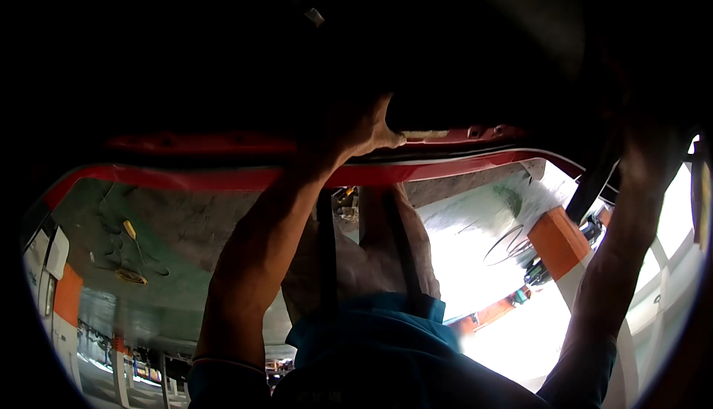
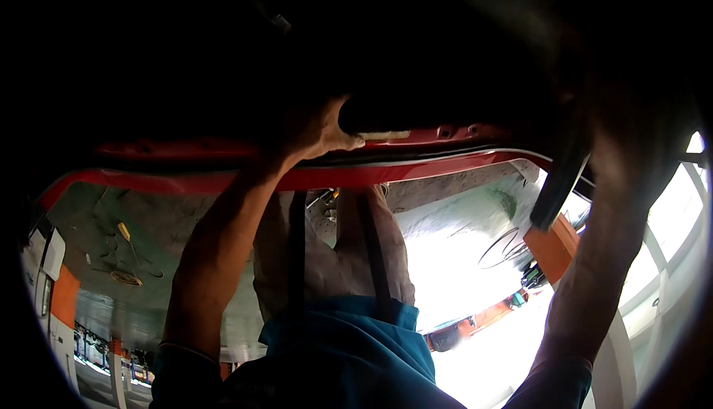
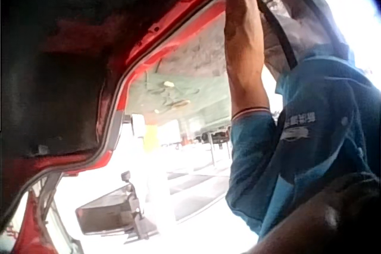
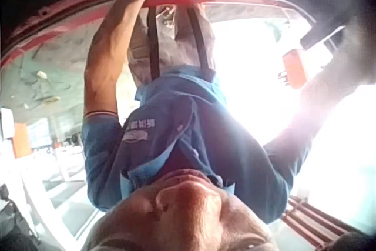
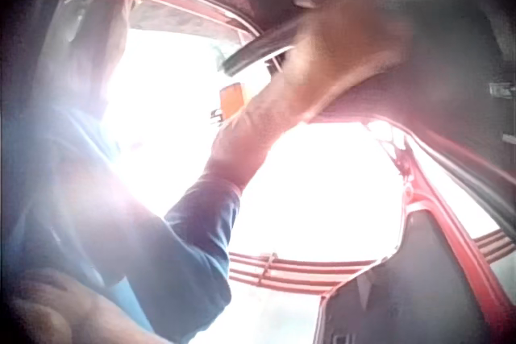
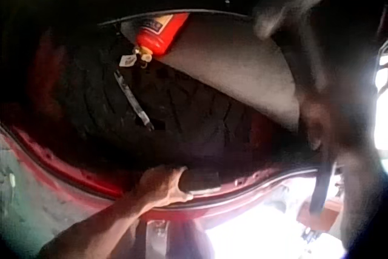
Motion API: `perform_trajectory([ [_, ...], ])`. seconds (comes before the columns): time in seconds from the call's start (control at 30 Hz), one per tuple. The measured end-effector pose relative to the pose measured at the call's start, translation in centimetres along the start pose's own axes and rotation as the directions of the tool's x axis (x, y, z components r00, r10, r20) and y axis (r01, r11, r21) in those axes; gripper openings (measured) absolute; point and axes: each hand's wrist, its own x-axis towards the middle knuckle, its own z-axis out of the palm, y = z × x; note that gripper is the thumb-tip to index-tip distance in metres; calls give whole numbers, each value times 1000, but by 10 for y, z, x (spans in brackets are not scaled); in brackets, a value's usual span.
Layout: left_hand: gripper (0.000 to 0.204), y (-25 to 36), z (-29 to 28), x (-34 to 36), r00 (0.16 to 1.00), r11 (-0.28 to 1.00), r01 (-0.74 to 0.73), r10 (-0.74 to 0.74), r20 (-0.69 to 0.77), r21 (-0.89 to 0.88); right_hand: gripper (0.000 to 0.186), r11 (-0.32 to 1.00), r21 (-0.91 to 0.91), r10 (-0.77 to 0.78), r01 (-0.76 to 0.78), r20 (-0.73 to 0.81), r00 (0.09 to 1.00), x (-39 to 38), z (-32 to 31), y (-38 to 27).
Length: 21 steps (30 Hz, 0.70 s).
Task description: The person works on the rear trunk area of a red car, pressing and tapping the metal with both hands. They walk across the garage to retrieve a wooden block and a hammer, then repeatedly strike the block against the trunk edge to reshape the panel.
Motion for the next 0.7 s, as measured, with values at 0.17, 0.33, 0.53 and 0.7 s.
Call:
perform_trajectory([
  [0.17, 73, 12, -1, 12, 998, 999, -36, 34, 54, 38, 68, 934, -114, 358, -339, 301, 884, -46, 112, 29],
  [0.33, 70, 0, 18, 15, 995, 998, -58, 55, 80, 36, 34, 974, -20, 222, -224, 252, 942, -54, 135, 38],
  [0.53, 87, -18, 18, 5, 994, 990, 110, -111, 0, -86, 23, 807, 389, 451, -444, 80, 889, -84, 99, 47],
  [0.7, 90, -4, 14, 43, 983, 977, 158, -141, 121, -141, 19, 719, 446, 636, -533, -112, 764, -129, 75, 108],
])
